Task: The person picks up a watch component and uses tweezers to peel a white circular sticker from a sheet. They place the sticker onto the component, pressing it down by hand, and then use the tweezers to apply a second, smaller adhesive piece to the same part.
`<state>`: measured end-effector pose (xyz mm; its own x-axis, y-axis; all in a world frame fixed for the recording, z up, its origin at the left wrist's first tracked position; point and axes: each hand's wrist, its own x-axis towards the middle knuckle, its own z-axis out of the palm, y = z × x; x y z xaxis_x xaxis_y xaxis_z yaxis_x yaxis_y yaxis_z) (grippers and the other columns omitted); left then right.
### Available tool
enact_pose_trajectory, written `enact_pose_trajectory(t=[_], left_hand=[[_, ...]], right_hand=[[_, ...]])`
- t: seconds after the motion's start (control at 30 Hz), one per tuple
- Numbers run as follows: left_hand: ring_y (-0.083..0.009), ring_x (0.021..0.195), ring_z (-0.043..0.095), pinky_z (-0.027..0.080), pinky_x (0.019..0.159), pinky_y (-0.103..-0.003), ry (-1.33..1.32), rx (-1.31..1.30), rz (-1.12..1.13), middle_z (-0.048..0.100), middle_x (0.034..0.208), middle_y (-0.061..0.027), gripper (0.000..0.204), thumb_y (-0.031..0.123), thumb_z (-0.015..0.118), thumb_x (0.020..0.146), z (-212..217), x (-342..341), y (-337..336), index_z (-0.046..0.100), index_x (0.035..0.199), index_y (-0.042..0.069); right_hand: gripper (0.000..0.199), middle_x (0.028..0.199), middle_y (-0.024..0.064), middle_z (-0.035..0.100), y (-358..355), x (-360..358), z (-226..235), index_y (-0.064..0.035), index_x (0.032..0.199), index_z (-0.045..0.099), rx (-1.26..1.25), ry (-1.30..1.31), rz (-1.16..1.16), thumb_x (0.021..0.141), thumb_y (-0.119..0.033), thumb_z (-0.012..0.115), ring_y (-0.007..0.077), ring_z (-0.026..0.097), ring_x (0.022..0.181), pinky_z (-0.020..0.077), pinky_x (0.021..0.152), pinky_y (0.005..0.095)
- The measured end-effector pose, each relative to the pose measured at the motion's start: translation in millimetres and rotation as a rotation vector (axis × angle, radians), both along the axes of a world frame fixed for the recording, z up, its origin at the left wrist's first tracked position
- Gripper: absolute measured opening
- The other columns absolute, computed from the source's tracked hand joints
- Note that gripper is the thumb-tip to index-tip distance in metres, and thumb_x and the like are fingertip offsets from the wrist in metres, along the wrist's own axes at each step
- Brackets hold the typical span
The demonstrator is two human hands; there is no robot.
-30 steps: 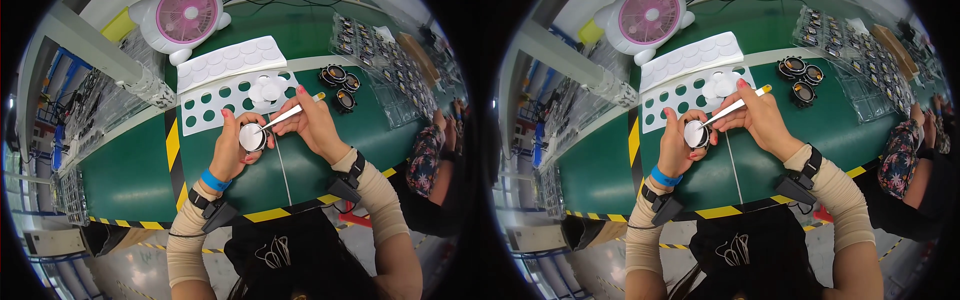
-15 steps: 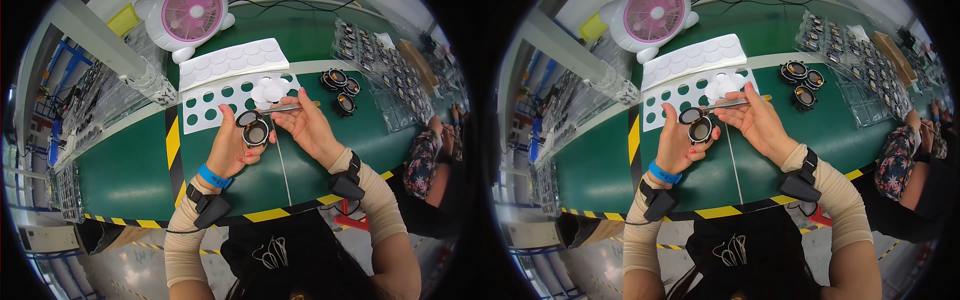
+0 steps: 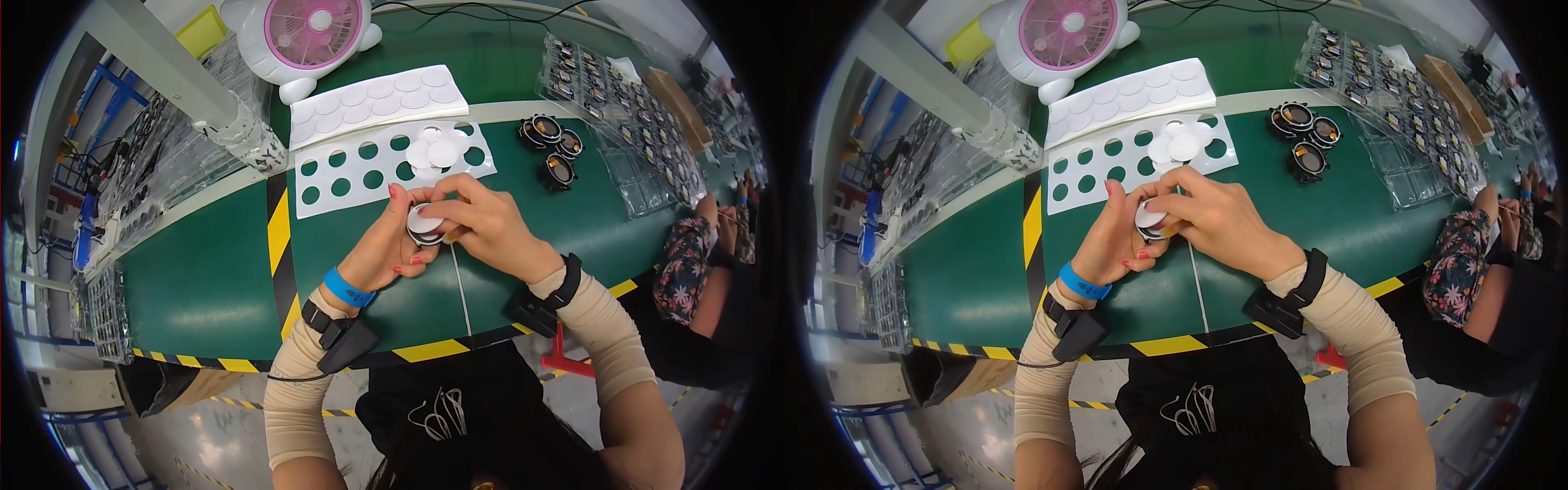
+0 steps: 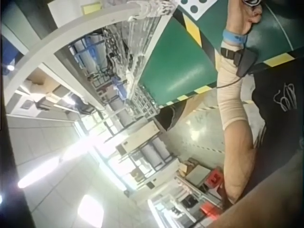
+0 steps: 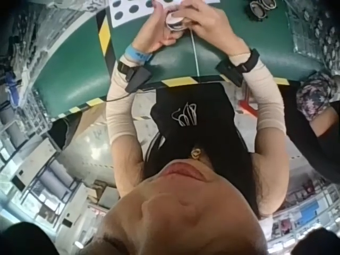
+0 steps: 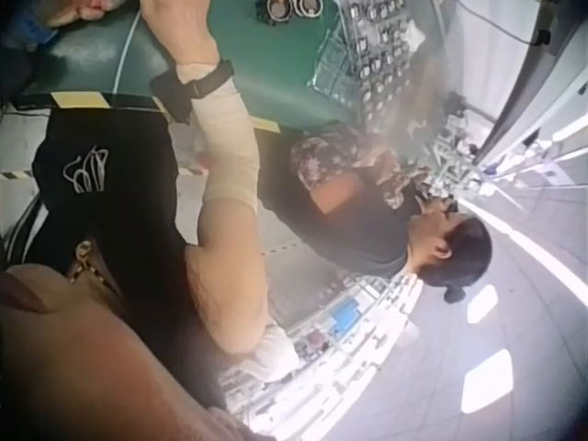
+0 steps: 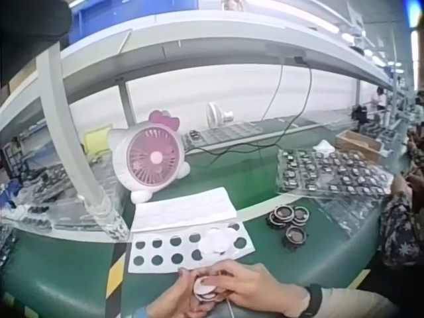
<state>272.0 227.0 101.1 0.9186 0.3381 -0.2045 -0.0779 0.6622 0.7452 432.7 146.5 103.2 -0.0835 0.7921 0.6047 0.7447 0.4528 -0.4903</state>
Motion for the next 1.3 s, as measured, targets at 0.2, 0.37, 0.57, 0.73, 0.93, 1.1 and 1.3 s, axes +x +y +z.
enact_pose_trajectory(t=[0.2, 0.37, 0.57, 0.73, 0.93, 1.1, 1.3], left_hand=[[-0.0061, 0.047, 0.036, 0.025, 0.036, -0.015, 0.059, 0.131, -0.122, 0.056, 0.083, -0.0123, 0.040, 0.043, 0.028, 0.095, 0, 1, -1, 0.036, 0.116, 0.010], [-0.0067, 0.046, 0.036, 0.025, 0.036, -0.016, 0.131, 0.213, -0.109, 0.057, 0.080, -0.0131, 0.032, 0.030, 0.030, 0.095, 4, 4, -4, 0.036, 0.118, 0.009], [-0.0076, 0.046, 0.036, 0.024, 0.036, -0.018, 0.063, 0.087, -0.048, 0.057, 0.080, -0.0144, 0.028, 0.016, 0.031, 0.090, -2, 1, 0, 0.038, 0.115, 0.007], [-0.0074, 0.046, 0.036, 0.024, 0.035, -0.018, 0.007, 0.106, 0.009, 0.058, 0.080, -0.0152, 0.024, 0.015, 0.031, 0.089, 0, 0, 2, 0.041, 0.109, 0.005], [-0.0071, 0.046, 0.035, 0.024, 0.036, -0.018, -0.048, 0.063, 0.046, 0.058, 0.079, -0.0152, 0.023, 0.014, 0.030, 0.088, -1, -3, 6, 0.041, 0.107, 0.005], [-0.0073, 0.046, 0.035, 0.024, 0.037, -0.019, -0.046, 0.114, 0.011, 0.058, 0.080, -0.0155, 0.024, 0.013, 0.030, 0.088, -7, -4, 7, 0.041, 0.107, 0.005], [-0.0082, 0.047, 0.035, 0.024, 0.037, -0.019, -0.058, 0.082, 0.020, 0.058, 0.083, -0.0165, 0.028, 0.018, 0.028, 0.089, -8, -3, 5, 0.042, 0.110, 0.005]], right_hand=[[0.010, 0.082, 0.0035, 0.056, -1, -7, -3, 0.0030, 0.088, 0.061, -0.293, 0.629, 0.103, 0.084, -0.004, 0.055, 0.0094, 0.054, 0.063, 0.0439, 0.051, 0.0226], [0.014, 0.076, 0.0015, 0.055, 0, -8, 13, 0.0039, 0.087, 0.061, -0.518, 0.942, 0.093, 0.087, -0.008, 0.054, 0.0059, 0.049, 0.059, 0.0383, 0.048, 0.0217], [0.016, 0.064, -0.0010, 0.051, 6, -9, 9, 0.0037, 0.086, 0.061, -0.504, 1.007, 0.070, 0.086, -0.011, 0.057, 0.0035, 0.038, 0.053, 0.0288, 0.046, 0.0203], [0.016, 0.062, -0.0010, 0.050, 15, -13, 9, 0.0043, 0.088, 0.061, -0.420, 1.012, -0.036, 0.085, -0.011, 0.058, 0.0041, 0.037, 0.051, 0.0279, 0.045, 0.0197], [0.016, 0.062, -0.0011, 0.048, 21, -22, 18, 0.0036, 0.089, 0.061, -0.531, 1.209, -0.031, 0.085, -0.012, 0.058, 0.0049, 0.036, 0.049, 0.0279, 0.042, 0.0191], [0.016, 0.062, -0.0023, 0.048, 24, 14, 12, 0.0012, 0.089, 0.062, -0.430, 1.344, 0.039, 0.085, -0.013, 0.058, 0.0050, 0.036, 0.048, 0.0332, 0.040, 0.0211], [0.013, 0.065, 0.0005, 0.055, 42, 20, 9, -0.0044, 0.090, 0.063, 0.113, 0.179, -0.444, 0.084, -0.015, 0.058, 0.0099, 0.047, 0.048, 0.0419, 0.046, 0.0261]])
